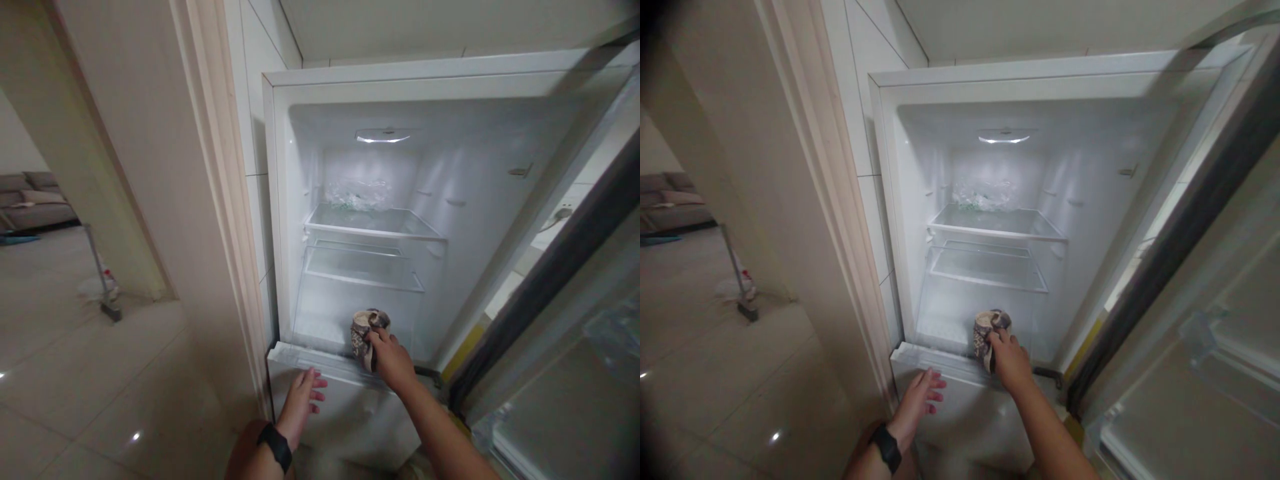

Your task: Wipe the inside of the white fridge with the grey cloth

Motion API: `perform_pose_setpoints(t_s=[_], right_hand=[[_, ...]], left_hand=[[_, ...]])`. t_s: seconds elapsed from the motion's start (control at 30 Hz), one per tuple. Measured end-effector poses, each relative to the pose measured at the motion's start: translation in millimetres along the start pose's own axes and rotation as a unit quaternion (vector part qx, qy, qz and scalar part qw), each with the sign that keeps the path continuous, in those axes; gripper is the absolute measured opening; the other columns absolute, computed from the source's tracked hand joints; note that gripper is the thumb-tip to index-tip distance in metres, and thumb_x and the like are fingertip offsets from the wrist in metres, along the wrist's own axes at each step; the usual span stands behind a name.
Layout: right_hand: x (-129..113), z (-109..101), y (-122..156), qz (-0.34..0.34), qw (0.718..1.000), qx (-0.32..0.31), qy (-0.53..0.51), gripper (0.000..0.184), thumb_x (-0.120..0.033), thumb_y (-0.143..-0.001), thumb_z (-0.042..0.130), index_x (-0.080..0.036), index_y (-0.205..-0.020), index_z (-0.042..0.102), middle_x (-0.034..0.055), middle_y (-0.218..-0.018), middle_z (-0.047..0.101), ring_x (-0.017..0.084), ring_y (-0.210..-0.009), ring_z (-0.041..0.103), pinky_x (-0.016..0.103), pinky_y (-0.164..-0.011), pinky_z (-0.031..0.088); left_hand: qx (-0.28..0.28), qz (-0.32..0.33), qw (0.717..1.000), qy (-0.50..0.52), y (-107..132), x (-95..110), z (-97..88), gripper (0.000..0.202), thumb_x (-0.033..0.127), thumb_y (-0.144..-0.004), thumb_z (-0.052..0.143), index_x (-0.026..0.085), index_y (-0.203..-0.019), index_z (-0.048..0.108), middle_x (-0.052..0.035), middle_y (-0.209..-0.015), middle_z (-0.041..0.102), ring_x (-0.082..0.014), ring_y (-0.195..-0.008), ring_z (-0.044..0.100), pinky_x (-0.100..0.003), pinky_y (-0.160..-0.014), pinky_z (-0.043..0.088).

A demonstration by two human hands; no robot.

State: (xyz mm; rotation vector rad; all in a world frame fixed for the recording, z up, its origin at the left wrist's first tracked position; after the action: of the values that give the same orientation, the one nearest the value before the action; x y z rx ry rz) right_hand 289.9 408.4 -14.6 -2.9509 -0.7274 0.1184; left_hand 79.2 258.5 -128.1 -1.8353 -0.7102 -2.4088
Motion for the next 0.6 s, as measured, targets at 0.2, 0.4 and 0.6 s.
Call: perform_pose_setpoints(t_s=[0.2, 0.4, 0.6], right_hand=[[2.9, 2.6, 0.3, -0.011, 1.000, 0.014, -0.010, 0.046, -0.006, -0.089, 0.046, -0.032, -0.124, 0.058, 0.0047, -0.148, 0.051, 0.026, -0.112, 0.055, 0.033, -0.077, 0.039], [1.2, 2.6, 1.1, -0.013, 1.000, 0.017, -0.009, 0.053, -0.001, -0.083, 0.047, -0.031, -0.125, 0.058, 0.0051, -0.148, 0.051, 0.026, -0.113, 0.054, 0.032, -0.075, 0.038], [-1.2, 5.4, -0.2, -0.012, 1.000, 0.020, -0.009, 0.053, 0.000, -0.083, 0.044, -0.031, -0.123, 0.059, 0.0044, -0.147, 0.052, 0.026, -0.113, 0.053, 0.032, -0.075, 0.037]], left_hand=[[0.005, -0.058, 0.992, 0.115, -9.6, 5.3, -0.4, 0.089, 0.086, -0.065, 0.069, 0.017, -0.120, 0.055, -0.0182, -0.121, 0.072, -0.0206, -0.085, 0.069, -0.029, -0.067, 0.046], [-0.004, -0.047, 0.991, 0.121, -9.8, 2.9, -1.5, 0.089, 0.085, -0.067, 0.069, 0.018, -0.124, 0.054, -0.0174, -0.122, 0.072, -0.0219, -0.090, 0.070, -0.029, -0.071, 0.046], [-0.002, -0.035, 0.991, 0.129, -8.4, 5.7, 1.5, 0.086, 0.085, -0.068, 0.068, 0.018, -0.121, 0.054, -0.0167, -0.122, 0.072, -0.0193, -0.085, 0.069, -0.028, -0.068, 0.043]])
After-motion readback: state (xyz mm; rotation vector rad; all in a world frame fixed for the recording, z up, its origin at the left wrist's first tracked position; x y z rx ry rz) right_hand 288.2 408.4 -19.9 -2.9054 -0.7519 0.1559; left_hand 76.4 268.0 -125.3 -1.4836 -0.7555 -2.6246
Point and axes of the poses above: each hand's wrist, its own y-axis away from the middle knuckle, its own z-axis out of the palm, x = y × z, the point moved 5 cm from there along -y, towards the middle knuckle
